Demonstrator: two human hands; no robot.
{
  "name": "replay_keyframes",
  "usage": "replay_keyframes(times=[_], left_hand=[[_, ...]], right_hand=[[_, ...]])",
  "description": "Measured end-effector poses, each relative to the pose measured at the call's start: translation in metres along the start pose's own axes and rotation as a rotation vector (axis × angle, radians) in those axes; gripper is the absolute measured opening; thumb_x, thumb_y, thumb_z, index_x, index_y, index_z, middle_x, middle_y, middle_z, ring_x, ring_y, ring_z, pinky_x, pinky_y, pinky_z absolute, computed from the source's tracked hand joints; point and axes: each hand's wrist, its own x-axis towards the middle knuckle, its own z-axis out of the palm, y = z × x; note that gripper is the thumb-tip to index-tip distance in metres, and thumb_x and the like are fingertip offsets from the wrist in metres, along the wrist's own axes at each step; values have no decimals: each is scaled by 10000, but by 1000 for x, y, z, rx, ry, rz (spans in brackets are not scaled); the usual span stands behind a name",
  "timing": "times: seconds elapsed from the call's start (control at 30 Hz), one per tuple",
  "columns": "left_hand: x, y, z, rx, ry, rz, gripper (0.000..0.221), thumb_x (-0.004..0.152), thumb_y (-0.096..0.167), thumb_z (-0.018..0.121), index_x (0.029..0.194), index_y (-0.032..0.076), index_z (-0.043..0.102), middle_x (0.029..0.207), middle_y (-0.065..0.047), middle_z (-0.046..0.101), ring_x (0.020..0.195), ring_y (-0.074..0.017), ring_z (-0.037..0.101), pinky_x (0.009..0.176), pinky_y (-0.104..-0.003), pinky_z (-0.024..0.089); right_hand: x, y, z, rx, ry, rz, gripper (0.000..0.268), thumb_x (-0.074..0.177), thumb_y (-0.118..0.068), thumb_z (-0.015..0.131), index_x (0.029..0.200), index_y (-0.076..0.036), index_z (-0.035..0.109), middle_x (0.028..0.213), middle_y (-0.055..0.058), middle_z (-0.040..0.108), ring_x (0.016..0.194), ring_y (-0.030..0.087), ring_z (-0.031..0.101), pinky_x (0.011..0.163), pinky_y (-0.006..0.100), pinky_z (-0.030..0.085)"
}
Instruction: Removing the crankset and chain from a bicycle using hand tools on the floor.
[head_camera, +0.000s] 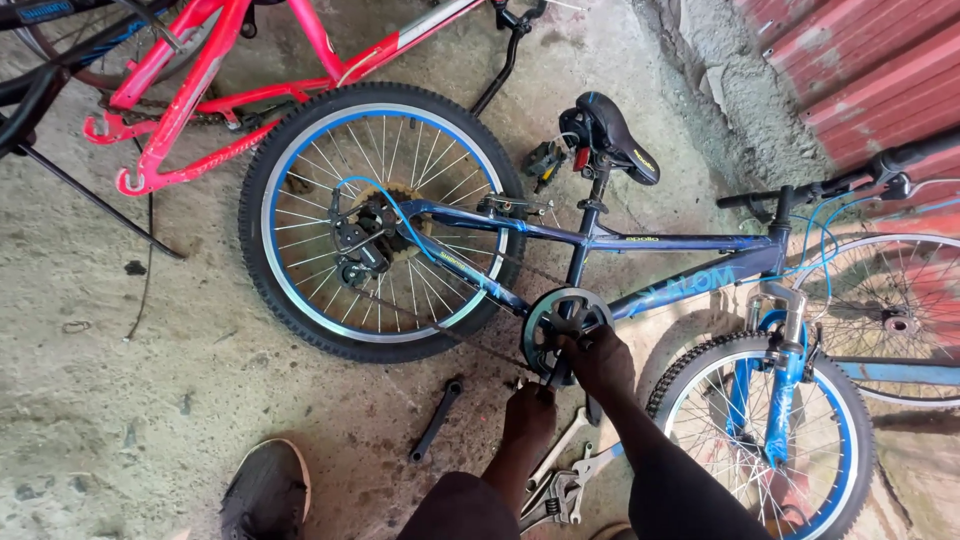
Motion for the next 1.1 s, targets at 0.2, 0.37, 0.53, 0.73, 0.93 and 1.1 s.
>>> replay_keyframes(times=[0.2,0.37,0.53,0.73,0.93,1.1], left_hand=[[-5,4,-15,-384,-158,-192,313,1030,195,489,1223,56,693,949,-66,790,734,-156,695,639,-306,532],[13,-23,1,-203,-41,-102,343,980,308,548,845,77,763,769,-87,739,638,-238,656,617,-385,527],[13,-25,-6,-189,-22,0,325,975,297,554,922,49,756,832,-148,749,692,-300,662,651,-416,536],[16,-32,15,-566,-134,-82,381,1054,335,578,864,28,700,731,-57,663,616,-165,544,596,-343,452],[-11,4,3,-326,-128,-64,507,1071,493,431,873,103,689,804,-35,674,731,-204,600,730,-370,490],[-3,14,-3,-42,-176,-26,651,1082,563,283,831,116,685,899,-94,723,870,-346,657,857,-471,483]], right_hand=[[-39,46,33,806,-318,11,448,963,-421,580,1008,22,629,832,165,708,671,239,682,597,372,593],[-58,35,52,1139,-270,278,483,1107,-421,422,931,-9,602,690,105,529,547,213,475,519,355,434],[-62,14,40,1112,-287,354,530,1132,-427,351,941,2,597,678,134,566,524,229,496,489,378,458],[-45,48,39,1005,-346,314,541,1114,-489,381,801,-74,532,605,30,410,473,145,311,426,320,236],[-35,51,30,640,-248,94,688,1090,-478,342,670,14,577,567,118,540,520,219,482,544,370,417],[-38,46,28,607,-272,132,707,1105,-469,302,672,27,560,589,138,546,552,237,490,592,392,443]])
